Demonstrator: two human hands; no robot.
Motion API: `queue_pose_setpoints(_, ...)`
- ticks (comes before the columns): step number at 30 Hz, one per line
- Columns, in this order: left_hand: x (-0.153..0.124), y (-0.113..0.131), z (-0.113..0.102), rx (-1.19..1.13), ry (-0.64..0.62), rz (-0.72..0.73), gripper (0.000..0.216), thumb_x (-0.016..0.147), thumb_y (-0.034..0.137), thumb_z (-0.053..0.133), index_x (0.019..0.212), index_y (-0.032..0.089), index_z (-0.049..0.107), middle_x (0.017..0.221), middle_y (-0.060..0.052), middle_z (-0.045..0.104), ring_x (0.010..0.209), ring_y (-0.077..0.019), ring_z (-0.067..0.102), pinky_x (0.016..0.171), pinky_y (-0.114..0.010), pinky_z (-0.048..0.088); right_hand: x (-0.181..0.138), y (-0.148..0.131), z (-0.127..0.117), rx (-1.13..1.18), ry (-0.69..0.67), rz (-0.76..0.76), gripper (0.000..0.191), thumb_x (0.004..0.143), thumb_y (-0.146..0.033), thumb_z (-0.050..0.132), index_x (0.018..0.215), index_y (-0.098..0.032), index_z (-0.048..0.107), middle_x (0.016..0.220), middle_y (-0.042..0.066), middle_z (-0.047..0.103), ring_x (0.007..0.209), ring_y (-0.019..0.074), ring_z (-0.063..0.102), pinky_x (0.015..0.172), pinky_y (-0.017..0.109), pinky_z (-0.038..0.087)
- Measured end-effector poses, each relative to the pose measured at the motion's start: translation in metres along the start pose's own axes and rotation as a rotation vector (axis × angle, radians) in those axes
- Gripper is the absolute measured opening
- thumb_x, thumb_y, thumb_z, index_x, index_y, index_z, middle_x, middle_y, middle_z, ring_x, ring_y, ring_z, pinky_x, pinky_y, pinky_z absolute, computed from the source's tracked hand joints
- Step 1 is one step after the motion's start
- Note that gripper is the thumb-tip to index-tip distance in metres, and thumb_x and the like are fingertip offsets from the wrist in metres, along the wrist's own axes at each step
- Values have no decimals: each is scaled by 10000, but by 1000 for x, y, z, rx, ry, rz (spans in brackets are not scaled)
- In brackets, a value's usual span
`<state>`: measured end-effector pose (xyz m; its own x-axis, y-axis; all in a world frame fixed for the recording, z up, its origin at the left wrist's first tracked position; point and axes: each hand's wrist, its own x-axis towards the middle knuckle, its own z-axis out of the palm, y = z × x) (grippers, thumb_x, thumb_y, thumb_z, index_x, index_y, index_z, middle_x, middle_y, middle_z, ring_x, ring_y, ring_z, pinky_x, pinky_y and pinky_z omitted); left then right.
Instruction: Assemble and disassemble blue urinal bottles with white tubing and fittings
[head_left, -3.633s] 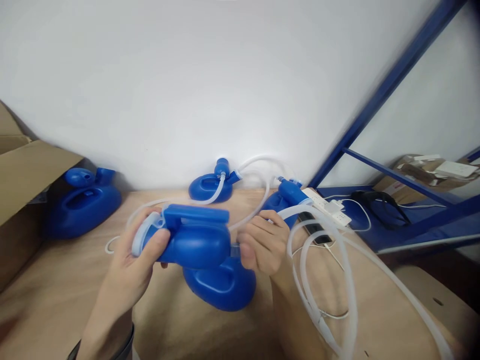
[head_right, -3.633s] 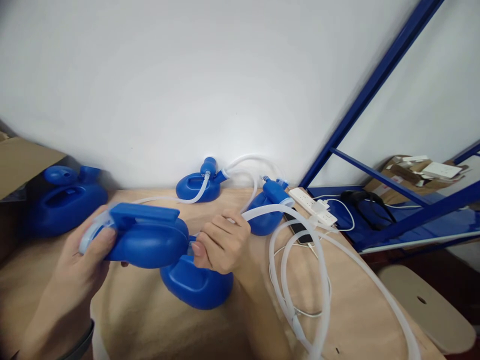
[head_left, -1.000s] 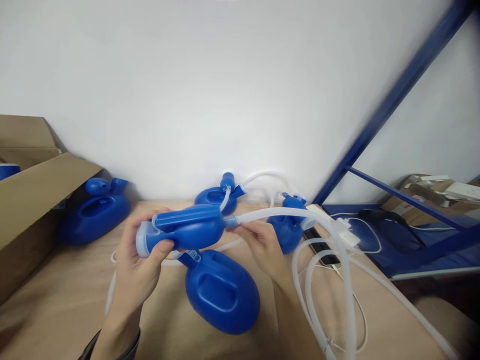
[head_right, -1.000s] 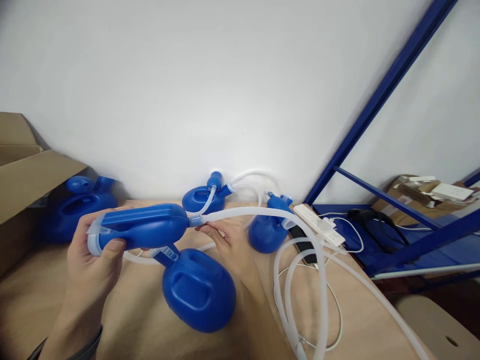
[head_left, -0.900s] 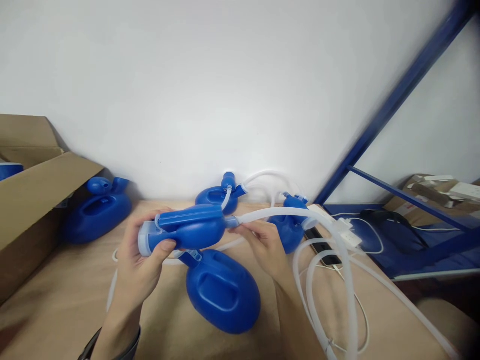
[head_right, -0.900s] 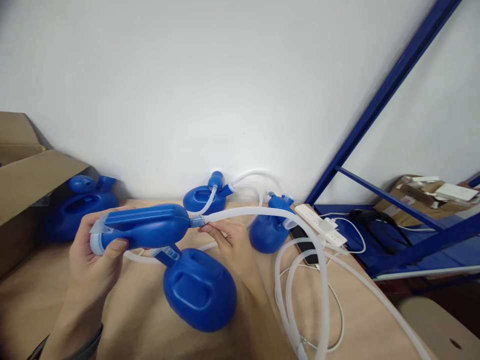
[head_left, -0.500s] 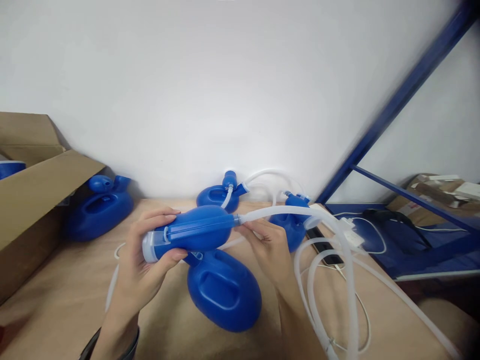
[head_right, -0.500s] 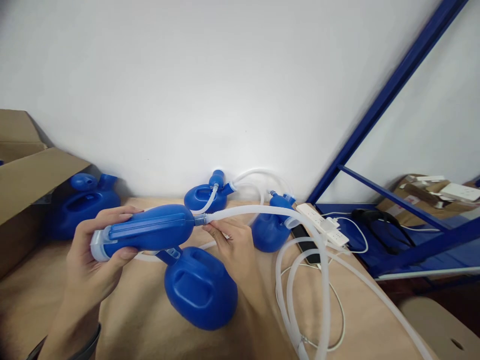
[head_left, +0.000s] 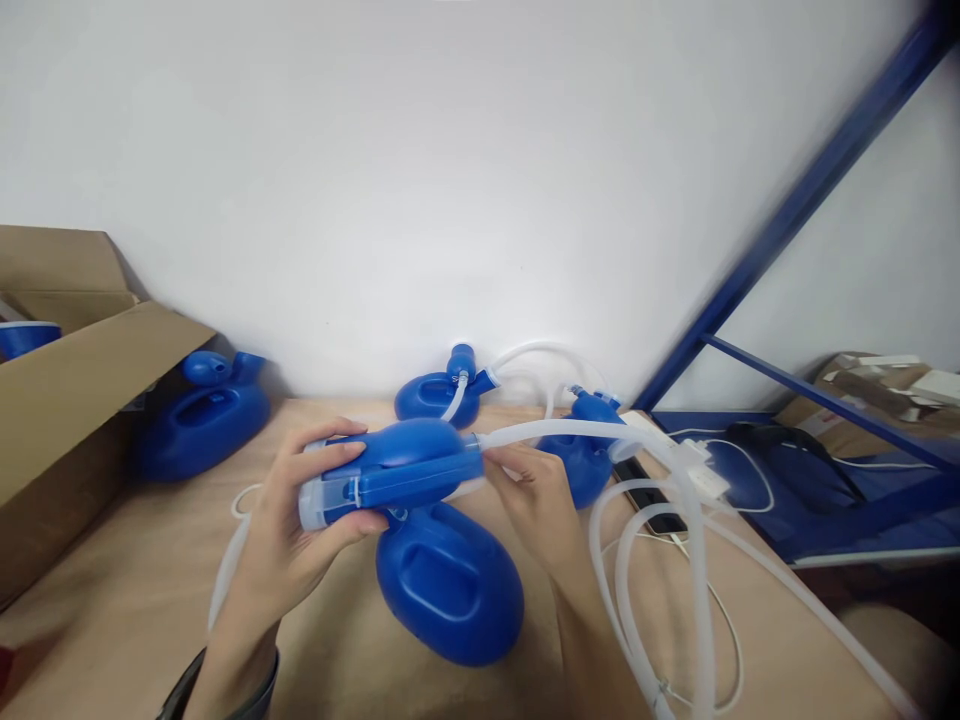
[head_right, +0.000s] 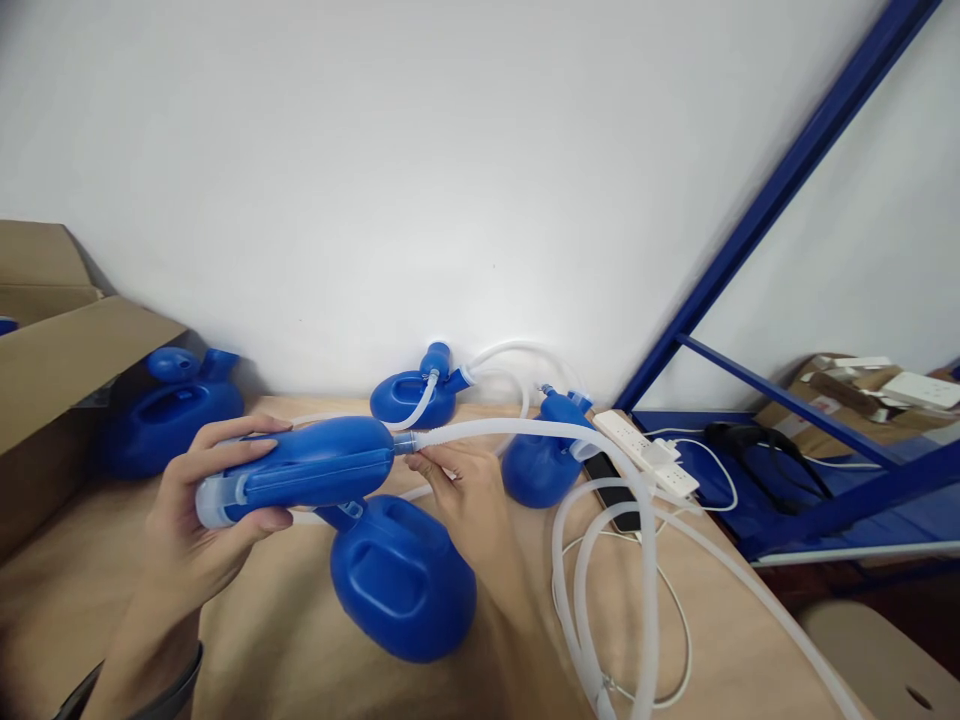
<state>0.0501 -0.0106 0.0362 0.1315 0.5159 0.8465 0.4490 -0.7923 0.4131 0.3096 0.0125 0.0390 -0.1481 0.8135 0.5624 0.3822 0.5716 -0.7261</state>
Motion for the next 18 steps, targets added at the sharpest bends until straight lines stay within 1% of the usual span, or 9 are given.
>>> queue_pose_setpoints(3,-1,0,-2,59,-59,74,425,932,367,792,1302,255,615,1356,-98,598,1251,-275,625,1037,-437,551,-1,-1,-1,-19,-1,-9,236,1000,-294,642,863,-203,812,840,22,808,754,175,747,702,247,514)
queue_pose_setpoints(6,-2,2,-5,114,-137,141,304,978,244,726,1271,261,645,1392,-95,575,1289,-284,599,1069,-473,536,-2,-2,-3,-33,-15,-4,221,998,-282,647,873,-201,810,830,18,803,757,174,745,713,248,511)
queue_pose_setpoints(8,-1,4,-7,108,-165,175,246,988,162,672,1217,253,667,1385,-92,574,1282,-282,601,1068,-489,542,-2,-3,-5,-23,-32,19,228,993,-281,656,839,-199,803,827,16,803,758,172,745,720,246,510)
queue_pose_setpoints(11,2,9,-9,34,-200,218,229,961,76,632,1126,229,674,1342,-87,574,1254,-281,615,1026,-493,574,-1,-5,-10,12,-81,86,240,984,-291,666,811,-202,806,834,13,809,780,179,753,730,247,507)
queue_pose_setpoints(14,5,16,-7,2,-220,242,223,928,37,628,1054,214,678,1293,-80,580,1249,-291,614,995,-497,587,-1,-7,-13,55,-118,163,249,978,-318,671,807,-204,812,831,12,807,797,185,747,744,252,507)
queue_pose_setpoints(18,7,21,0,28,-190,246,217,905,24,648,1013,208,689,1252,-74,602,1229,-282,620,996,-490,584,2,-3,-13,93,-107,236,302,968,-359,674,740,-193,783,782,14,779,788,183,716,768,261,502)
